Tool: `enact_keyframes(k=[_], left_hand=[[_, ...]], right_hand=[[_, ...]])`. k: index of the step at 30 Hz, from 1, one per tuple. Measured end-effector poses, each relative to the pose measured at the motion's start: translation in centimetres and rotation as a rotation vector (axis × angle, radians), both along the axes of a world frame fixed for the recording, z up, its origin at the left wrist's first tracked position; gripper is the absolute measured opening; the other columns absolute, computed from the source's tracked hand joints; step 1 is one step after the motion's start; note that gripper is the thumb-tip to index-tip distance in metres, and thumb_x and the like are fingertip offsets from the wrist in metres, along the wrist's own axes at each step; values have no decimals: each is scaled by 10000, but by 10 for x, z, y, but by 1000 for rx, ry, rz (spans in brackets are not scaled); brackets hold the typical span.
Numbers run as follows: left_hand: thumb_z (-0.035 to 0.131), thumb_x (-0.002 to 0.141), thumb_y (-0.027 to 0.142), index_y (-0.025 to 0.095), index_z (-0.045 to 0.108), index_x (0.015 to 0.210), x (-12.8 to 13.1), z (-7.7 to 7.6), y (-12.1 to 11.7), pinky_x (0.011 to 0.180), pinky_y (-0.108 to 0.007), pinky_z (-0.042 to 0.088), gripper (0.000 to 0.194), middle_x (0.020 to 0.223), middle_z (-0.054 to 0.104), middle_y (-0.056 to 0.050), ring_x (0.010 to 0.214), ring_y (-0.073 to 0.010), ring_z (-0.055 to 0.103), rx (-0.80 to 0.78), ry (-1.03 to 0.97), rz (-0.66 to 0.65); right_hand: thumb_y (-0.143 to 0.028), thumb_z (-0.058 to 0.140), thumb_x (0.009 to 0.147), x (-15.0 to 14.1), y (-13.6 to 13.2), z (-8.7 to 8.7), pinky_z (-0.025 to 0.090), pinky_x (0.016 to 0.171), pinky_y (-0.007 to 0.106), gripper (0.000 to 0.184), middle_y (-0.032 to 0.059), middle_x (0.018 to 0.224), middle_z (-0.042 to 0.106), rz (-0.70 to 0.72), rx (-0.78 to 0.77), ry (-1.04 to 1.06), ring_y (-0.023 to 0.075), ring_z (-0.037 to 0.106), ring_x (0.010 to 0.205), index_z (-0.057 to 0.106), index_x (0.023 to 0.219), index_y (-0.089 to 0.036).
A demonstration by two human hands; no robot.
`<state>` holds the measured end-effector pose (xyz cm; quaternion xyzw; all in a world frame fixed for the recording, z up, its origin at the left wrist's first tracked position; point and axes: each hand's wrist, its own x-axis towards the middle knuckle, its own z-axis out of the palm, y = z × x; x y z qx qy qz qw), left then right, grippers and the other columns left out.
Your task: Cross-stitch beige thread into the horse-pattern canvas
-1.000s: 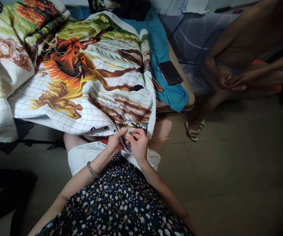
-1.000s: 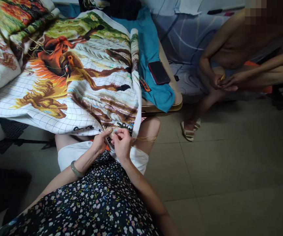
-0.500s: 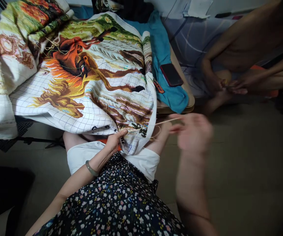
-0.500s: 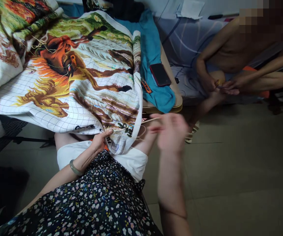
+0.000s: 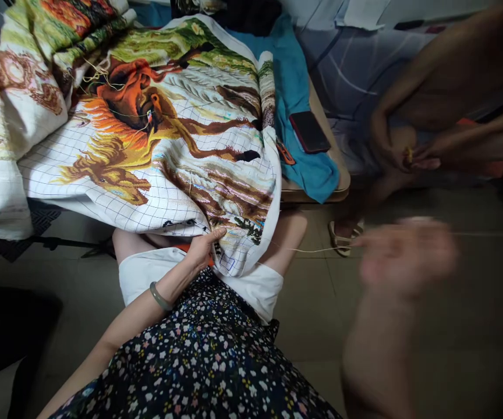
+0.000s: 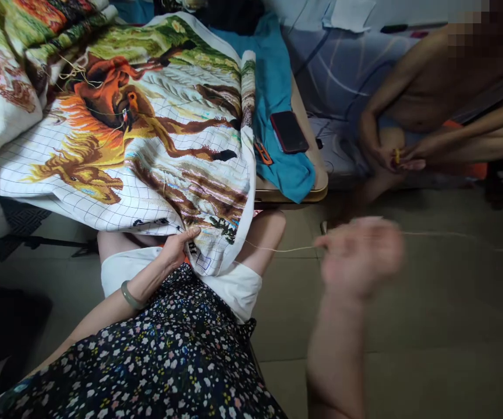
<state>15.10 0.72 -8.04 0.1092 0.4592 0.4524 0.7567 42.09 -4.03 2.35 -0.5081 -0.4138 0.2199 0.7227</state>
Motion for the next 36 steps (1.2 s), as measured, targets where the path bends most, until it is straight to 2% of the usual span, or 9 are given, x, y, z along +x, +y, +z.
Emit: enact_keyframes(k=[2, 4, 6, 8, 12, 19, 29, 36], left_hand=[[820, 466, 245, 73, 682, 748, 0, 1, 0, 838, -361, 481, 357, 788, 705, -119, 777, -236, 656, 13, 1, 2], [819, 465, 249, 76, 678, 741, 0, 3, 0, 825, -359, 484, 356, 772, 704, -112, 767, -234, 655, 16, 12, -2], [818, 463, 260, 76, 673, 723, 0, 6, 0, 796, -350, 491, 350, 744, 700, -107, 742, -229, 654, 2, 25, -20], [816, 461, 268, 75, 667, 704, 0, 9, 0, 757, -340, 496, 345, 711, 694, -104, 711, -225, 651, -25, 37, -40], [816, 451, 267, 78, 657, 692, 0, 11, 0, 714, -333, 495, 345, 669, 681, -94, 681, -219, 646, -66, 45, -48], [813, 452, 252, 78, 657, 696, 1, 9, 0, 701, -321, 490, 338, 679, 681, -86, 648, -199, 637, -35, 33, -20], [809, 469, 232, 74, 662, 666, 1, 10, 0, 672, -301, 499, 293, 639, 674, -70, 583, -167, 617, -55, 14, -25], [808, 473, 247, 71, 663, 680, 1, 8, 0, 680, -312, 500, 308, 673, 682, -88, 602, -178, 625, -72, 12, -32]], right_hand=[[-210, 570, 791, -48, 1, -23, 337, 367, 181, 22, -68, 484, 407, 237, -303, 12, 60, 386, 374, 567, 812, -206], [-233, 532, 806, -94, 1, -47, 339, 364, 183, 116, -48, 501, 476, 448, -536, -108, 70, 413, 391, 596, 893, -188], [-236, 503, 817, -125, 2, -64, 363, 400, 187, 177, -23, 550, 536, 506, -611, -265, 77, 455, 436, 624, 928, -172], [-238, 496, 819, -139, 4, -72, 382, 441, 191, 198, -12, 566, 560, 476, -609, -370, 87, 488, 474, 641, 930, -162], [-254, 496, 818, -139, 9, -72, 414, 497, 204, 213, -8, 552, 578, 441, -606, -430, 105, 527, 496, 653, 922, -155], [-269, 486, 810, -141, 11, -73, 457, 565, 230, 239, 5, 569, 603, 413, -626, -484, 128, 563, 522, 673, 921, -169], [-236, 485, 773, -144, 14, -71, 442, 535, 235, 241, 41, 627, 651, 341, -627, -622, 148, 575, 549, 699, 860, -167], [-250, 491, 779, -145, 14, -67, 442, 515, 225, 231, 6, 552, 618, 382, -641, -499, 130, 560, 493, 683, 872, -163]])
